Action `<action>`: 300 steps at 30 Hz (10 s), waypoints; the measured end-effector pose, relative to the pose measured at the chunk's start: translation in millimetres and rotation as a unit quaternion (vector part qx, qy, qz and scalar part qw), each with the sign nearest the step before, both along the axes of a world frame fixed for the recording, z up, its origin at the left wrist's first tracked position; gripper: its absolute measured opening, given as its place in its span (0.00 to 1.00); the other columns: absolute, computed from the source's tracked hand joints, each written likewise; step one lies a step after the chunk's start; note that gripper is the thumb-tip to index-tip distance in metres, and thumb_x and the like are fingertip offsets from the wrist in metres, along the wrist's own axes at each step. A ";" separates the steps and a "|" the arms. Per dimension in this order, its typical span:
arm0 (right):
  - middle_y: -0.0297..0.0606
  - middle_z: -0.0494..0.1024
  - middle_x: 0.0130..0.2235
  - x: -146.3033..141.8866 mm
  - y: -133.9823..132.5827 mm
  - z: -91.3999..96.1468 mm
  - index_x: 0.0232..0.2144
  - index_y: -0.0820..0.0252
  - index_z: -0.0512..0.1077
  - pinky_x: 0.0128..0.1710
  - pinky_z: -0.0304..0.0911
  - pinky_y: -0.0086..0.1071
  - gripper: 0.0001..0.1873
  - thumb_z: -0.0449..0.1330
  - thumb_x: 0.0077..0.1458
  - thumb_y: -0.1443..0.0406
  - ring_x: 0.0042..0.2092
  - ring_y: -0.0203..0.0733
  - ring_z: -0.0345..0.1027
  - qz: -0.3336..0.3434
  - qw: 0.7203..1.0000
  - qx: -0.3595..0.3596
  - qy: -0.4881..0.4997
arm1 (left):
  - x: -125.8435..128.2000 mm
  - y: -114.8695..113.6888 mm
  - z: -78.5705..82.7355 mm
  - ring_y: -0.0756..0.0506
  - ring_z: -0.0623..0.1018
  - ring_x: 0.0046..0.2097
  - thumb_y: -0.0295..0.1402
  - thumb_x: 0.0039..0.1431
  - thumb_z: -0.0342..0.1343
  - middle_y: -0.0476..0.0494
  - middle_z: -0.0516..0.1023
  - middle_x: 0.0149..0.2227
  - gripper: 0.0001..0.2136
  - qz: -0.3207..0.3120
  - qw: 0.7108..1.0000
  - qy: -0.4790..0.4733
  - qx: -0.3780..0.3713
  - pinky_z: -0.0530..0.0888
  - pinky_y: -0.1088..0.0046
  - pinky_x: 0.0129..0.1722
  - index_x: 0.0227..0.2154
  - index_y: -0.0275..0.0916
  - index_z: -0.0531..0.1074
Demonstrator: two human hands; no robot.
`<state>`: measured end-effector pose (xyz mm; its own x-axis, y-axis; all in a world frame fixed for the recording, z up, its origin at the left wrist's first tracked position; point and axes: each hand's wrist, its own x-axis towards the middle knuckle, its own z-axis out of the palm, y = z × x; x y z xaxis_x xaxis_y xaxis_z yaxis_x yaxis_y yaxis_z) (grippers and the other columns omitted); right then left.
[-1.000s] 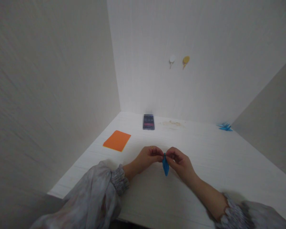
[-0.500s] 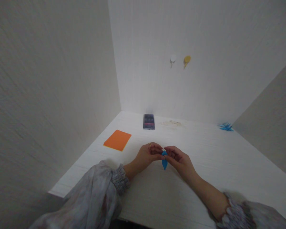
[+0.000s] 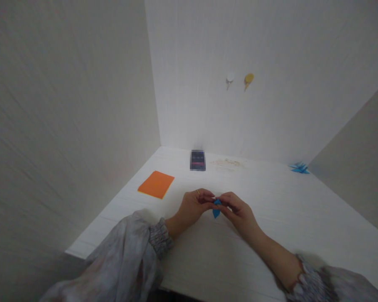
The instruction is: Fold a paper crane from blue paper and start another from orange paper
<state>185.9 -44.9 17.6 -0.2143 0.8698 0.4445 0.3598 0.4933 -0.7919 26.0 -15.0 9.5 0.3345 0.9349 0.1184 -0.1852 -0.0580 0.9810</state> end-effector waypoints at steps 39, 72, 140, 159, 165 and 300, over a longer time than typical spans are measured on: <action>0.34 0.73 0.32 17.0 10.6 -4.2 0.34 0.54 0.72 0.38 0.62 0.34 0.10 0.61 0.45 0.65 0.36 0.38 0.66 0.133 0.988 -0.050 0.054 | -0.6 1.4 8.6 0.53 0.72 0.25 0.35 0.40 0.61 0.48 0.73 0.24 0.13 -0.094 0.990 -0.055 -0.090 0.68 0.76 0.28 0.26 0.31 0.70; 0.33 0.63 0.25 -8.0 -14.6 3.5 0.28 0.57 0.62 0.28 0.57 0.28 0.10 0.46 0.57 0.60 0.28 0.36 0.58 -0.050 0.998 -0.025 -0.011 | -2.0 -5.3 16.5 0.51 0.72 0.27 0.29 0.32 0.65 0.48 0.74 0.24 0.13 -0.090 0.992 -0.051 -0.078 0.70 0.72 0.32 0.23 0.32 0.70; 0.35 0.70 0.34 -5.2 -0.7 -0.4 0.20 0.59 0.68 0.36 0.60 0.33 0.06 0.62 0.42 0.66 0.35 0.38 0.64 0.027 0.961 -0.140 0.239 | -2.4 -5.8 7.1 0.50 0.73 0.31 0.31 0.41 0.61 0.46 0.74 0.28 0.06 -0.009 0.998 -0.028 0.061 0.71 0.74 0.32 0.23 0.34 0.72; 0.31 0.73 0.25 -9.0 0.3 -2.6 0.23 0.58 0.70 0.30 0.59 0.30 0.07 0.62 0.41 0.60 0.28 0.36 0.64 -0.053 0.957 -0.193 0.208 | -1.7 -3.3 5.7 0.52 0.71 0.26 0.33 0.38 0.63 0.49 0.74 0.24 0.09 0.025 1.000 0.002 0.008 0.68 0.77 0.28 0.23 0.34 0.72; 0.33 0.72 0.23 -10.8 -1.4 0.3 0.22 0.59 0.69 0.28 0.59 0.31 0.10 0.62 0.40 0.58 0.27 0.37 0.64 -0.080 0.963 -0.180 0.186 | -0.2 -4.9 8.3 0.52 0.72 0.26 0.34 0.37 0.63 0.49 0.74 0.23 0.11 0.018 0.999 -0.033 -0.032 0.69 0.75 0.29 0.23 0.34 0.71; 0.36 0.75 0.29 -17.5 3.3 -0.9 0.30 0.61 0.71 0.32 0.63 0.33 0.09 0.57 0.45 0.62 0.30 0.38 0.67 -0.063 0.964 -0.176 0.189 | -1.1 0.5 6.9 0.47 0.75 0.31 0.38 0.46 0.57 0.43 0.76 0.27 0.15 -0.064 0.992 -0.066 -0.085 0.72 0.66 0.39 0.31 0.29 0.72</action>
<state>168.4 -41.6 16.8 0.0222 0.9895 0.1425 0.0514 0.1413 -0.9886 24.9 -14.5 16.4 0.4430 0.8964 0.0139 -0.3084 0.1378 0.9412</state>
